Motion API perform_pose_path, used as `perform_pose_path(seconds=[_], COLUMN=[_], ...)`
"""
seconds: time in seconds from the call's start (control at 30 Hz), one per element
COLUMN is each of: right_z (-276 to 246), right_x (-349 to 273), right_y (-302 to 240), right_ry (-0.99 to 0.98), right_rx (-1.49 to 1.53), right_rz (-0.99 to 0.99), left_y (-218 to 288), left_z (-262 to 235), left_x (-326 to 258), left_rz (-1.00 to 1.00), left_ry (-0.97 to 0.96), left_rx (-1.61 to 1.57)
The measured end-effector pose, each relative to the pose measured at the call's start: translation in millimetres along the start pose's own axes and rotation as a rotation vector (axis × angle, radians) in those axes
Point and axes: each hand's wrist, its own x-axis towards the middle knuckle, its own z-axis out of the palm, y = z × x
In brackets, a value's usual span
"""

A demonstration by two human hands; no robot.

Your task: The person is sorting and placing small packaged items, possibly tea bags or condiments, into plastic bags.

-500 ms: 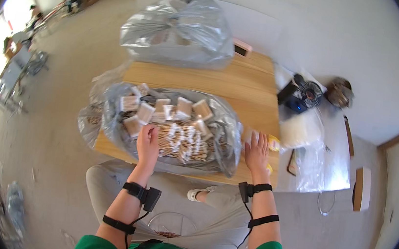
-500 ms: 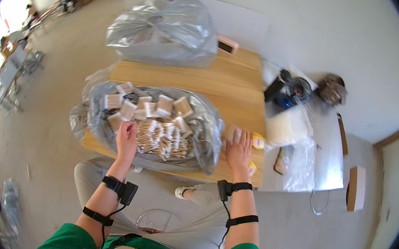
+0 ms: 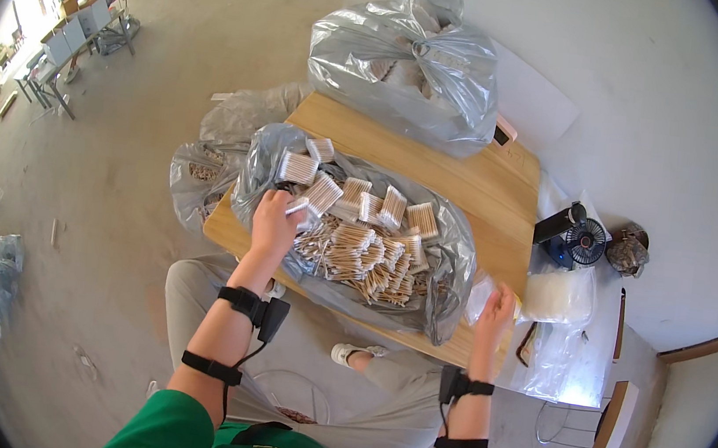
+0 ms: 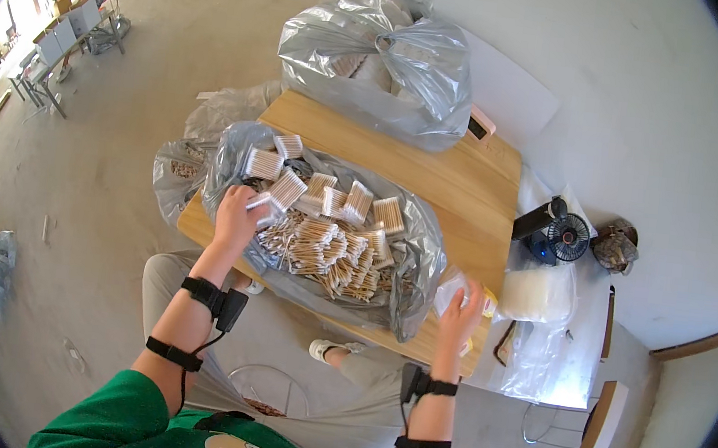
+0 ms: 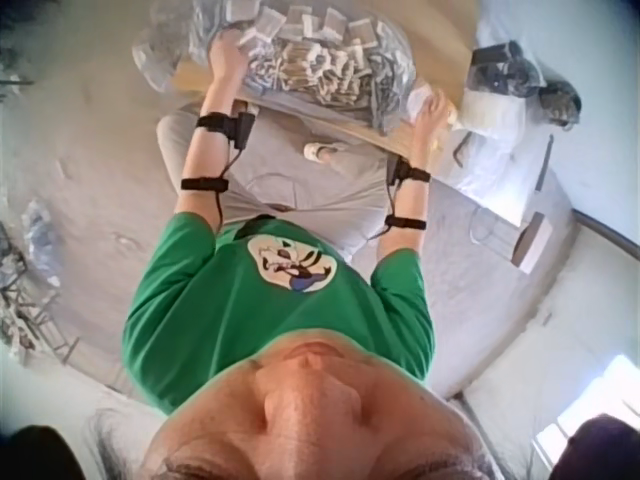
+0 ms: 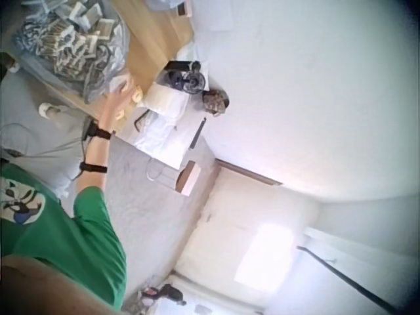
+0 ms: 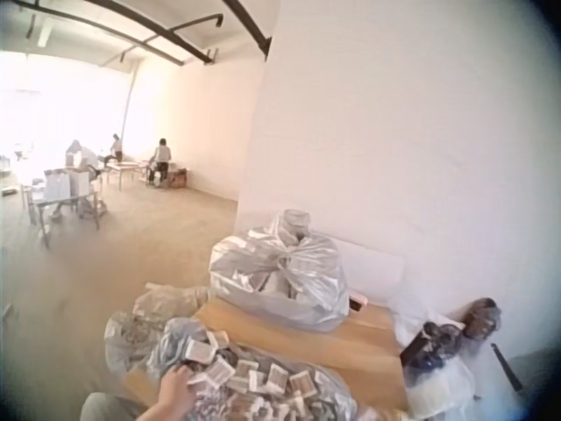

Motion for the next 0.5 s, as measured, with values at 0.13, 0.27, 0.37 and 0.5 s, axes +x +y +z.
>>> perform_pose_path(seconds=[0.13, 0.27, 0.37, 0.5], right_z=[11.9, 64.6, 82.6, 76.7], right_x=[-34.4, -71.2, -79.6, -79.6], right_y=[-85.2, -156.6, -189.0, -207.3], right_ry=[-0.192, -0.475, -0.570, -0.440], right_rx=[0.332, 0.698, 1.031, 0.674], right_rz=[0.084, 0.139, 0.391, 0.439], left_y=[16.7, 38.5, 56.3, 62.3], left_z=[3.7, 23.7, 21.8, 25.0], left_x=[-18.3, -50.5, -68.9, -83.6], left_rz=[-0.215, -0.611, -0.674, -0.600], left_ry=[0.076, -0.164, -0.233, -0.238], left_rx=[-0.467, -1.498, -1.538, -1.485])
